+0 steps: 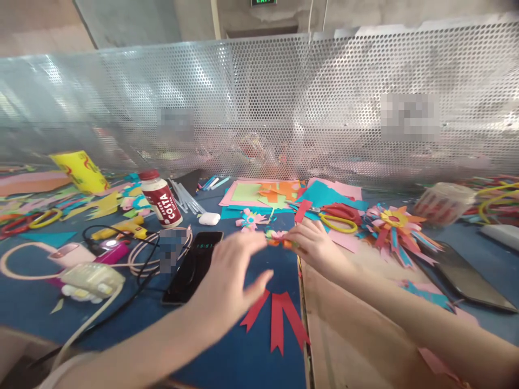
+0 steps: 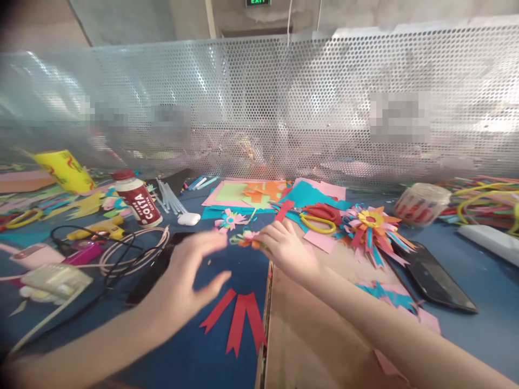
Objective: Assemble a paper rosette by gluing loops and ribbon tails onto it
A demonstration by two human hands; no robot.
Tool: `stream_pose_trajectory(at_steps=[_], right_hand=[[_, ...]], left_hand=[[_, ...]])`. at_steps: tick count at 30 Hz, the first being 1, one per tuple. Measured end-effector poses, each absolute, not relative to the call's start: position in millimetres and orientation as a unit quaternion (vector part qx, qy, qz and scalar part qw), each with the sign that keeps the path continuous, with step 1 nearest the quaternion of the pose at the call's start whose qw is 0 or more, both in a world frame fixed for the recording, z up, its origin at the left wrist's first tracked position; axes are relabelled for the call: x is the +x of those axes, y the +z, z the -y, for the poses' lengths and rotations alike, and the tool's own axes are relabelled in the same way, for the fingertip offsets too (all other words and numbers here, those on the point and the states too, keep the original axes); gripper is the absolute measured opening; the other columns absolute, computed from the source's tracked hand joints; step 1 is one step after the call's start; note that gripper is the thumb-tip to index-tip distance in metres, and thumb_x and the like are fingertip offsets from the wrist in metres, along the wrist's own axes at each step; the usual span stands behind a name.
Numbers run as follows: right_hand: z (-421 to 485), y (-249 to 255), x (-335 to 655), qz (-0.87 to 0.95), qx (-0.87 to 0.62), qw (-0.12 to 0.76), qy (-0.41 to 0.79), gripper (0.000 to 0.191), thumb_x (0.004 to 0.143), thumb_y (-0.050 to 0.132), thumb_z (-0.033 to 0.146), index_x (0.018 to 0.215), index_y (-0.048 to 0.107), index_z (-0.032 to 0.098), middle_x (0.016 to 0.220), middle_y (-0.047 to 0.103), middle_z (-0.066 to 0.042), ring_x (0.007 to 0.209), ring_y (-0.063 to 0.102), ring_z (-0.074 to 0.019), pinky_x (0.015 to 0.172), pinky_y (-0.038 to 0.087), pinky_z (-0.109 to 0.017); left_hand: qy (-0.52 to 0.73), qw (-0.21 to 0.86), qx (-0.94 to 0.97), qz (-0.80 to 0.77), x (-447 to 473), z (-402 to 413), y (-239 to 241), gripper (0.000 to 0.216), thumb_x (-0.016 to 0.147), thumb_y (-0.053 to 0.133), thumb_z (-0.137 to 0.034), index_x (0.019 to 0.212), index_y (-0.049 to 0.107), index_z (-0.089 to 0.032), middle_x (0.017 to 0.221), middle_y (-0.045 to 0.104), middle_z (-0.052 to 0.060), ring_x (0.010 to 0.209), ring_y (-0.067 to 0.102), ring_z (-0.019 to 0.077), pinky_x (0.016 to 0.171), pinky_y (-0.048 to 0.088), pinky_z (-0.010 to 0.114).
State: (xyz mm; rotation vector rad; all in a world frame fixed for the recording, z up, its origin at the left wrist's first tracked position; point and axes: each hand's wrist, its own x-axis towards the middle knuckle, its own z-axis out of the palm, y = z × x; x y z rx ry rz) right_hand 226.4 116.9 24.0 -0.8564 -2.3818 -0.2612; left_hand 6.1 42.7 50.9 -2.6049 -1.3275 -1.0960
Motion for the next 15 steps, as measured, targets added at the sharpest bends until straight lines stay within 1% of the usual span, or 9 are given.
stream_pose_trajectory(at_steps=[1,3,5,7,9,11,13,14,15], right_hand=[[-116,19,228,0.907,-0.308,0.269,-0.096,0.020,0.089,0.051,0.028,0.102,0.062,0.017,0.093,0.066,-0.008,0.088,0.054,-0.0203,0.076,0.037,-0.035],[-115,13,233,0.928,-0.283,0.228,-0.087,0.032,0.083,0.057,0.040,0.104,0.062,0.017,0.098,0.065,-0.009,0.093,0.054,-0.0219,0.079,0.040,-0.036],[-111,13,237,0.940,-0.270,0.196,-0.064,0.051,0.074,0.061,0.053,0.108,0.061,0.016,0.104,0.064,-0.011,0.097,0.053,-0.0237,0.081,0.042,-0.037],[-104,17,238,0.945,-0.266,0.183,-0.044,0.060,0.072,0.060,0.056,0.116,0.057,0.015,0.111,0.062,-0.011,0.102,0.052,-0.0251,0.084,0.043,-0.039],[-92,23,237,0.944,-0.262,0.194,-0.041,0.052,0.082,0.055,0.046,0.123,0.051,0.015,0.114,0.062,-0.011,0.106,0.050,-0.0251,0.085,0.044,-0.040],[-77,28,233,0.943,-0.249,0.215,-0.042,0.038,0.090,0.048,0.031,0.124,0.051,0.014,0.114,0.062,-0.011,0.107,0.050,-0.0239,0.085,0.045,-0.040],[-60,33,229,0.946,-0.227,0.227,-0.039,0.034,0.090,0.046,0.024,0.122,0.053,0.015,0.112,0.064,-0.010,0.104,0.052,-0.0230,0.083,0.046,-0.038],[-53,34,227,0.949,-0.211,0.232,-0.038,0.033,0.089,0.047,0.023,0.120,0.054,0.016,0.110,0.065,-0.009,0.101,0.054,-0.0226,0.081,0.047,-0.038],[-47,36,225,0.951,-0.196,0.236,-0.040,0.032,0.089,0.047,0.022,0.119,0.056,0.016,0.108,0.066,-0.008,0.098,0.055,-0.0222,0.080,0.047,-0.038]], left_hand=[[-0.307,0.028,-0.873,0.379,4,-28,43,0.028,0.084,0.052,-0.021,0.113,0.051,-0.023,0.116,0.060,0.003,0.114,0.048,0.0185,0.099,0.033,0.037],[-0.241,0.053,-0.914,0.321,0,-4,26,0.020,0.086,0.050,-0.025,0.105,0.056,-0.024,0.111,0.064,-0.001,0.110,0.051,0.0183,0.098,0.030,0.036],[-0.219,0.075,-0.919,0.318,-2,13,14,0.021,0.087,0.049,-0.033,0.103,0.058,-0.022,0.107,0.066,-0.002,0.105,0.055,0.0184,0.096,0.030,0.036],[-0.214,0.094,-0.919,0.317,-4,19,11,0.026,0.088,0.048,-0.038,0.104,0.058,-0.021,0.107,0.067,-0.002,0.100,0.056,0.0175,0.092,0.032,0.034],[-0.208,0.107,-0.922,0.309,-8,15,19,0.029,0.089,0.045,-0.037,0.108,0.058,-0.020,0.110,0.065,0.001,0.099,0.056,0.0174,0.088,0.036,0.033],[-0.187,0.120,-0.911,0.347,-19,1,38,0.027,0.090,0.042,-0.030,0.107,0.059,-0.018,0.107,0.065,0.005,0.096,0.057,0.0196,0.085,0.039,0.034],[-0.137,0.126,-0.860,0.475,-39,-23,63,0.024,0.089,0.040,-0.017,0.092,0.063,-0.015,0.095,0.066,0.008,0.091,0.057,0.0236,0.081,0.040,0.039],[-0.091,0.105,-0.816,0.561,-53,-37,77,0.022,0.086,0.042,-0.011,0.086,0.064,-0.012,0.091,0.065,0.011,0.091,0.057,0.0265,0.081,0.041,0.041],[-0.091,0.079,-0.752,0.648,-68,-52,91,0.019,0.085,0.044,-0.009,0.082,0.063,-0.008,0.089,0.064,0.013,0.094,0.056,0.0280,0.084,0.041,0.044]])
